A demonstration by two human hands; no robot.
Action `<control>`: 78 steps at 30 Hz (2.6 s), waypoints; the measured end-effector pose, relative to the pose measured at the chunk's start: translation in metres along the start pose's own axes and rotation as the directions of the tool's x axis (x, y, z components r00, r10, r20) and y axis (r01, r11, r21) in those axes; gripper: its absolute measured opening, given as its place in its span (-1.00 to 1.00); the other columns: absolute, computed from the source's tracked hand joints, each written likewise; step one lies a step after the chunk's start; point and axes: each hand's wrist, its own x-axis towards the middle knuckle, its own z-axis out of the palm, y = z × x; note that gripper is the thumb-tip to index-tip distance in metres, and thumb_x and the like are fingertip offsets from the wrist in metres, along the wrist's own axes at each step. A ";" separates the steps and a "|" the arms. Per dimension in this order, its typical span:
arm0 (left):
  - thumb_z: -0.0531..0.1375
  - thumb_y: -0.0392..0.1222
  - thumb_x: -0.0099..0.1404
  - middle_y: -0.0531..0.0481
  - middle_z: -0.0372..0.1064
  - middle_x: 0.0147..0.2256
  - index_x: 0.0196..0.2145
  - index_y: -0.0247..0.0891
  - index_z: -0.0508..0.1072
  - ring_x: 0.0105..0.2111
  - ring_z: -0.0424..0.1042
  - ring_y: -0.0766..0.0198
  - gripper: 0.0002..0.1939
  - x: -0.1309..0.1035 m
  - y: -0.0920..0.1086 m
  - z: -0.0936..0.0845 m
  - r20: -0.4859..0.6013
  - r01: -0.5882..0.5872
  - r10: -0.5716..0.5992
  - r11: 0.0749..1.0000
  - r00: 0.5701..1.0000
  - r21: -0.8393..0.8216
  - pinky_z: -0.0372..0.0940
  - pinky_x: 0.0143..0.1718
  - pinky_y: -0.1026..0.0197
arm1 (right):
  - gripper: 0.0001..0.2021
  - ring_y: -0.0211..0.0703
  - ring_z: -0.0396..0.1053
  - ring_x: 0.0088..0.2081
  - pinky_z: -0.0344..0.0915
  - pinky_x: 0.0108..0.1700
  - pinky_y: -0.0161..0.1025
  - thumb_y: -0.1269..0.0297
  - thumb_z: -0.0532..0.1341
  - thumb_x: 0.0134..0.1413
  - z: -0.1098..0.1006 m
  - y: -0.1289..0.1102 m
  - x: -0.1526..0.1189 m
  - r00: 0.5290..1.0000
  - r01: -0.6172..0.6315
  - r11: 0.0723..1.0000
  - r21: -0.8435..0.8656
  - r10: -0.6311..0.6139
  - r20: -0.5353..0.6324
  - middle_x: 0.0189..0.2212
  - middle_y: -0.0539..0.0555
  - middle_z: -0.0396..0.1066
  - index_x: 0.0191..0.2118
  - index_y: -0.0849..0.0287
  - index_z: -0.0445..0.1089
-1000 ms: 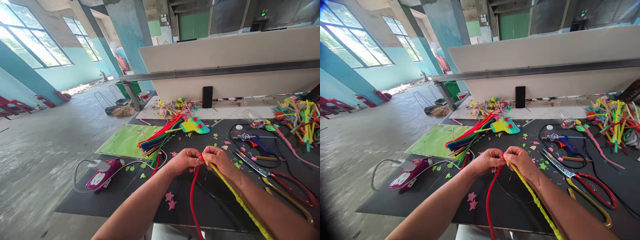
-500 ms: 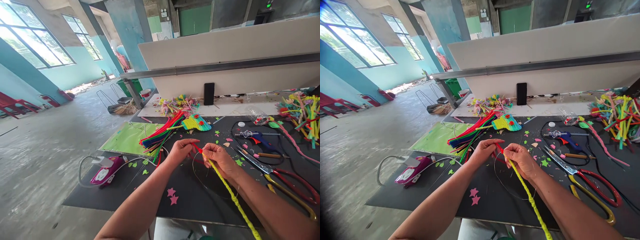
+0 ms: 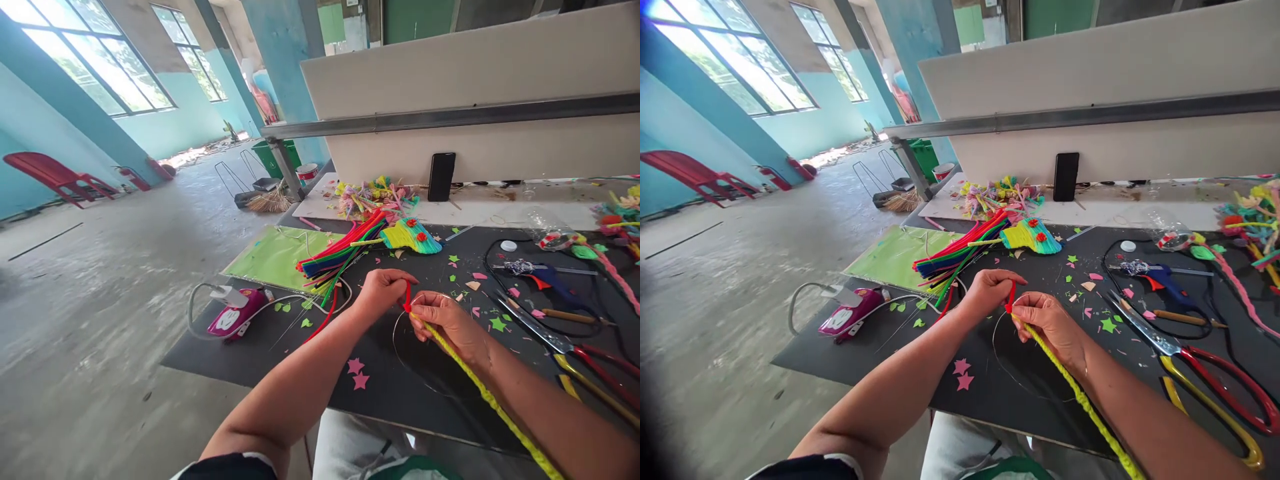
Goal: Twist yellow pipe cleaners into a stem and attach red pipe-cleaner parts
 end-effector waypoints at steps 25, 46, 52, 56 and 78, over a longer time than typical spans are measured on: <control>0.26 0.04 0.11 0.05 0.28 -0.52 -0.40 -0.37 0.46 -0.52 0.21 0.43 -0.65 -0.010 0.012 -0.002 0.187 0.043 0.036 0.915 0.982 -0.400 0.10 -0.44 0.32 | -0.82 -0.32 0.24 -0.60 0.26 -0.47 -0.31 0.24 0.35 -0.10 -0.006 -0.005 0.004 0.951 0.197 0.969 -0.151 -0.227 -0.212 -0.64 -0.09 0.31 -0.44 0.17 0.34; 0.24 -0.10 0.10 0.13 0.18 -0.54 -0.48 -0.32 0.34 -0.52 0.13 0.45 -0.78 -0.011 0.007 0.004 0.105 0.012 0.023 0.947 0.994 -0.322 0.04 -0.44 0.33 | -0.82 -0.35 0.14 -0.66 0.30 -0.52 -0.28 0.26 0.31 -0.08 -0.002 0.000 0.008 0.981 0.137 0.981 -0.138 -0.154 -0.115 -0.70 -0.10 0.24 -0.52 0.19 0.31; 0.25 -0.09 0.13 0.10 0.24 -0.53 -0.46 -0.33 0.41 -0.51 0.19 0.43 -0.78 -0.010 0.010 0.005 0.060 -0.007 0.031 0.930 0.998 -0.367 0.11 -0.41 0.33 | -0.82 -0.35 0.22 -0.63 0.31 -0.50 -0.31 0.27 0.36 -0.12 -0.005 0.001 0.009 0.970 0.156 0.986 -0.056 -0.163 -0.179 -0.65 -0.08 0.33 -0.46 0.18 0.35; 0.23 -0.09 0.17 0.01 0.39 -0.43 -0.25 -0.33 0.46 -0.45 0.34 0.38 -0.74 -0.013 0.007 0.012 0.098 0.041 0.006 0.882 0.995 -0.469 0.23 -0.34 0.28 | -0.83 -0.36 0.26 -0.62 0.29 -0.49 -0.35 0.26 0.37 -0.13 -0.012 -0.003 0.010 0.940 0.221 0.973 -0.060 -0.229 -0.252 -0.63 -0.08 0.36 -0.45 0.18 0.38; 0.25 -0.12 0.14 0.03 0.34 -0.46 -0.41 -0.29 0.46 -0.56 0.31 0.38 -0.84 -0.012 -0.007 0.022 -0.152 -0.193 0.161 0.954 0.975 -0.231 0.30 -0.56 0.29 | -0.81 -0.37 0.28 -0.63 0.37 -0.51 -0.35 0.35 0.39 -0.17 -0.014 -0.005 0.011 0.971 0.133 0.983 0.126 -0.104 -0.213 -0.59 -0.07 0.39 -0.37 0.17 0.39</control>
